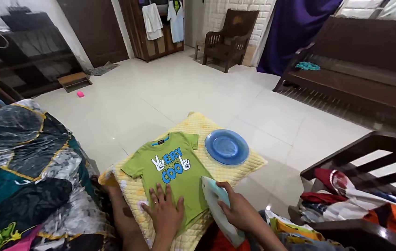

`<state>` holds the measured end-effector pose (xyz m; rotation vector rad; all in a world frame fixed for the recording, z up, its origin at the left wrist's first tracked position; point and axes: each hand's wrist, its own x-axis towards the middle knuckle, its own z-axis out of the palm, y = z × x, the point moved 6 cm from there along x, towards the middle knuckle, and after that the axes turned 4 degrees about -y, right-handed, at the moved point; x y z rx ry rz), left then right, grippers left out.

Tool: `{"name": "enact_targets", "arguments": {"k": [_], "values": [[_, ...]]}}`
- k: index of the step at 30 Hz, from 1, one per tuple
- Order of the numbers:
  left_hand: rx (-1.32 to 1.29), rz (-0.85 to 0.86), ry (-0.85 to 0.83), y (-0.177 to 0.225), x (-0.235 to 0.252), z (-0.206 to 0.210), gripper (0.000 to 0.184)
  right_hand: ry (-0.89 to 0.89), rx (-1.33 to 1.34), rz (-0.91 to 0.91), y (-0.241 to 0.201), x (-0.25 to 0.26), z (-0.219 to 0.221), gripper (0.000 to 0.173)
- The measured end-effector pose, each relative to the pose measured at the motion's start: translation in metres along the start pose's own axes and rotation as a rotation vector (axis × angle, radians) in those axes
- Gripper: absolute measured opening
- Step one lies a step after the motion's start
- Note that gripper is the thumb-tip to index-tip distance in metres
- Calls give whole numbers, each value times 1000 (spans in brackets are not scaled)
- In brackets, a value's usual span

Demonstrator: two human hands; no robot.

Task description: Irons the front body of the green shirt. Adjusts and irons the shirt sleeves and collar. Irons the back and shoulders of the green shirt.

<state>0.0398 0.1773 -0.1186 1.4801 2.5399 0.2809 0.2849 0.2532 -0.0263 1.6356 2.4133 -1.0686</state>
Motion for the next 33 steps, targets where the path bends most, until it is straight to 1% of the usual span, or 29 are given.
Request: {"name": "enact_targets", "arguments": {"k": [2, 3, 5, 8, 11, 13, 14, 16, 18, 20, 21, 23, 26, 28, 30, 33], "values": [[-27, -7, -39, 8, 13, -13, 79, -22, 41, 3, -7, 3, -6, 65], [-48, 12, -32, 14, 23, -23, 76, -15, 59, 4, -10, 4, -9, 65], [-90, 71, -29, 27, 53, -42, 71, 21, 88, 2, -18, 4, -13, 65], [-124, 177, -112, 49, 100, -51, 67, 65, 116, -10, -25, -1, -19, 65], [-102, 274, -157, 73, 129, -34, 69, 70, 146, -7, -22, -11, -24, 66], [-48, 308, -198, 83, 132, -9, 77, 85, 172, 5, -15, -18, -23, 66], [-23, 313, -190, 85, 131, 0, 80, 101, 186, 10, -11, -20, -23, 66], [-7, 322, -179, 88, 129, 7, 87, 129, 199, 22, -6, -21, -26, 66], [-13, 374, -193, 81, 124, 9, 91, 140, 179, 33, -11, -16, -28, 65], [-37, 426, -169, 68, 111, 9, 83, 139, 134, 14, -30, -4, -31, 64], [-53, 425, -135, 59, 103, 8, 78, 143, 109, -4, -42, 5, -34, 64], [-87, 345, -83, 38, 76, 4, 71, 129, 66, -36, -69, 26, -36, 63], [-86, 158, 17, 0, 23, -3, 72, 55, 12, -102, -111, 65, -25, 64], [-76, 70, 7, -20, -11, -8, 77, -3, -21, -130, -136, 94, -10, 64], [-66, 18, -8, -35, -38, -7, 79, -36, -31, -146, -154, 125, 7, 64], [-119, -27, 9, -50, -60, 0, 80, -89, -70, -133, -180, 168, 22, 68]]}}
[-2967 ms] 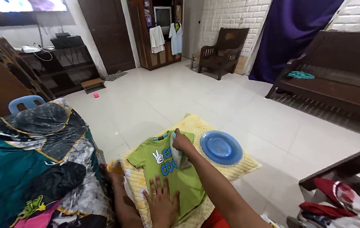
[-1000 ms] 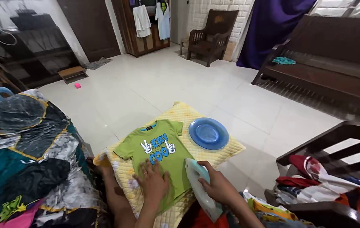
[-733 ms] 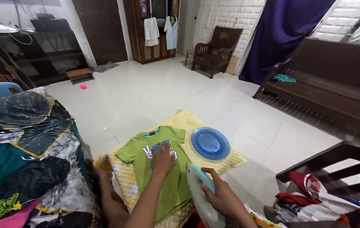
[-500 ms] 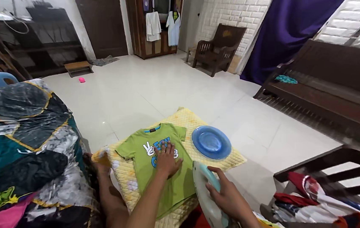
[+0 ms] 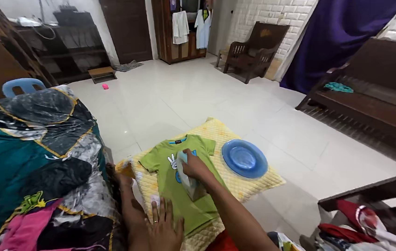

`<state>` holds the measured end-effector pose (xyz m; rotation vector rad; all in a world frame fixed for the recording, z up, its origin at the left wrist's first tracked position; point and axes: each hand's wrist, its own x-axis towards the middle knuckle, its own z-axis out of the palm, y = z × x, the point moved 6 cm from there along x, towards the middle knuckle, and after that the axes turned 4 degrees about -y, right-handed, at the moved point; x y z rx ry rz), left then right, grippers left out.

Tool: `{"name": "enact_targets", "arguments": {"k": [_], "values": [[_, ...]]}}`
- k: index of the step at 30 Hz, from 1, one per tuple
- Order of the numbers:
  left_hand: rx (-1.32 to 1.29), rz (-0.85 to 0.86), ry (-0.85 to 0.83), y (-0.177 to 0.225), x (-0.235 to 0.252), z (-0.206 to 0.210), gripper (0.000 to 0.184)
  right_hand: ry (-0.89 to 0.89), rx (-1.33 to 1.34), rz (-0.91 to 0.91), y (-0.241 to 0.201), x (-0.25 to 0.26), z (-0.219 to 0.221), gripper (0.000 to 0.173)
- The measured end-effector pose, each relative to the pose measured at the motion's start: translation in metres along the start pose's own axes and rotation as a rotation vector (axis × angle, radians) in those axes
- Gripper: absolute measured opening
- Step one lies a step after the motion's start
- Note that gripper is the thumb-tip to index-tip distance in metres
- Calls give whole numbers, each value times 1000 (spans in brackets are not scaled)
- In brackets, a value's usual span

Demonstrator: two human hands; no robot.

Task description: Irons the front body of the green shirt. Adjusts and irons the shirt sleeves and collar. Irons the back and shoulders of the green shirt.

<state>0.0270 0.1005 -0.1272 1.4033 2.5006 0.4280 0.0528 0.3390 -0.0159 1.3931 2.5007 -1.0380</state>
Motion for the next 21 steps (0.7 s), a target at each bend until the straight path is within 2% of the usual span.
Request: {"name": "enact_targets", "arguments": {"k": [5, 8, 11, 18, 21], "values": [[-40, -1, 17, -7, -5, 5, 81, 8, -16, 19, -24, 64, -12, 73], [-27, -6, 2, -8, -2, 5, 81, 4, -48, 33, -27, 75, -11, 76], [-37, -13, -22, -8, -5, 5, 81, 14, -56, 53, -19, 52, -3, 75], [-94, -20, 27, -9, -4, 7, 81, -1, -59, 118, 7, -46, 29, 67], [-96, -10, 31, -9, -3, 7, 80, -16, -62, 147, 10, -65, 36, 67]]}}
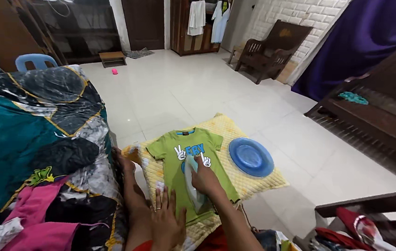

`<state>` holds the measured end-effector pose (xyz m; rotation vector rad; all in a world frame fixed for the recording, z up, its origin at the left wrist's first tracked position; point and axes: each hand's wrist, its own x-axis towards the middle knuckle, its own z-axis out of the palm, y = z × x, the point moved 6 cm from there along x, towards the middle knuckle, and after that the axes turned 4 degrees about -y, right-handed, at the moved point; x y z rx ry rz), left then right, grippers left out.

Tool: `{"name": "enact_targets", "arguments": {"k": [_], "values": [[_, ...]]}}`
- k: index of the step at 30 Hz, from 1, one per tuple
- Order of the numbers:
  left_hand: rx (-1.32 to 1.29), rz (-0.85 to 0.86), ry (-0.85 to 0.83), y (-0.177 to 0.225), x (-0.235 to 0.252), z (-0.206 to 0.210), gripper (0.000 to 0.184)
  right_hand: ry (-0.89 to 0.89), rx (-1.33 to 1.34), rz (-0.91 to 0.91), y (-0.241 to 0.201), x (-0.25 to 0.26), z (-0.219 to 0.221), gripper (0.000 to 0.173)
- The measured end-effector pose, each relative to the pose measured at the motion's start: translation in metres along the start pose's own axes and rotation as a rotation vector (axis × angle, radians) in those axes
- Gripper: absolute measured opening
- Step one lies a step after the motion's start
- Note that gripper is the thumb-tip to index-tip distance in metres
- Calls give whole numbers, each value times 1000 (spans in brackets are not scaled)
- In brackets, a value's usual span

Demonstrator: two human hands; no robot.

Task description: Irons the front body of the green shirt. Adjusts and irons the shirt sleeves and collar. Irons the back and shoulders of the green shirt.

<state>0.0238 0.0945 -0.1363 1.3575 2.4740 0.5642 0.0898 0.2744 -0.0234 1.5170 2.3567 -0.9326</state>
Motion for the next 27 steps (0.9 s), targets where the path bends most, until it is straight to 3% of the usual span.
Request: {"name": "enact_targets", "arguments": {"k": [10, 17, 23, 27], "values": [[35, -3, -41, -1, 4, -2, 81, 3, 37, -39, -18, 38, -14, 71], [53, -18, -32, 0, 1, -2, 80, -41, 2, -33, 0, -8, 4, 67], [50, 54, 37, -2, 2, 2, 76, -96, -10, -36, 13, -38, 17, 67], [-234, 110, 237, -10, -4, -5, 68, -119, -9, -90, 1, -26, 13, 70]]}}
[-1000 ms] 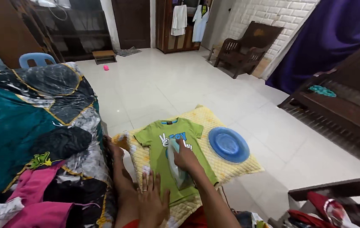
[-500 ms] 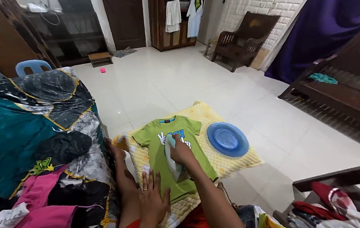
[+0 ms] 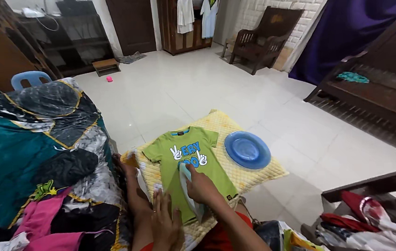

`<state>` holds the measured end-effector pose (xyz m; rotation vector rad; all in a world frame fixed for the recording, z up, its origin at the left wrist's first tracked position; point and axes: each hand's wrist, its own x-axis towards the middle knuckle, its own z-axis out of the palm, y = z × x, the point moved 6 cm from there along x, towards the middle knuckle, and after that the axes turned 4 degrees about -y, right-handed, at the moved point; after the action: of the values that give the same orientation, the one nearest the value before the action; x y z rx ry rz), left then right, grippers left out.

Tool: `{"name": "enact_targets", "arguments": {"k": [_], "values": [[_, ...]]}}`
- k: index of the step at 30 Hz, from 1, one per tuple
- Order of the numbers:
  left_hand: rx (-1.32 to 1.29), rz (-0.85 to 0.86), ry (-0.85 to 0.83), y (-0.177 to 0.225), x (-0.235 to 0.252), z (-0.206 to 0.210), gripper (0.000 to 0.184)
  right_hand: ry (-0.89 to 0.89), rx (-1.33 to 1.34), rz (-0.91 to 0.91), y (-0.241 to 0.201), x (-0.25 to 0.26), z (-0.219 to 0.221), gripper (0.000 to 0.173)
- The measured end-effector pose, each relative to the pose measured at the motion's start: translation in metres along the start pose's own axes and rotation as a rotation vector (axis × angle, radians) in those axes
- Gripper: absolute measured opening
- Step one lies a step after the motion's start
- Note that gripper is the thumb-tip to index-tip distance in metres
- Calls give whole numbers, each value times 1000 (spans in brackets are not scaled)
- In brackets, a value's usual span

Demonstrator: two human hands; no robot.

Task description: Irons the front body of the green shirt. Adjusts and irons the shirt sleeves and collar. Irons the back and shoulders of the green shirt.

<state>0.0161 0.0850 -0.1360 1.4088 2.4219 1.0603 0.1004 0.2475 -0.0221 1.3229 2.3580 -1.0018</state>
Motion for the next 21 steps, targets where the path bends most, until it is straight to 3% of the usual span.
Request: {"name": "enact_targets", "arguments": {"k": [4, 7, 12, 17, 21], "values": [[-226, -173, 135, -9, -8, -5, 64, -9, 23, -119, -7, 29, -13, 65], [-321, -334, 149, -20, -16, 0, 71, -1, 23, -129, -9, 35, -14, 67], [-421, -441, 76, -28, -40, 4, 72, -37, 33, -75, -3, 6, 3, 67], [-637, -424, 7, -43, -52, 9, 77, -108, 41, -101, -12, -24, 30, 68], [-672, -396, 8, -48, -47, 11, 78, -83, 57, -139, -32, -2, 29, 66]]}}
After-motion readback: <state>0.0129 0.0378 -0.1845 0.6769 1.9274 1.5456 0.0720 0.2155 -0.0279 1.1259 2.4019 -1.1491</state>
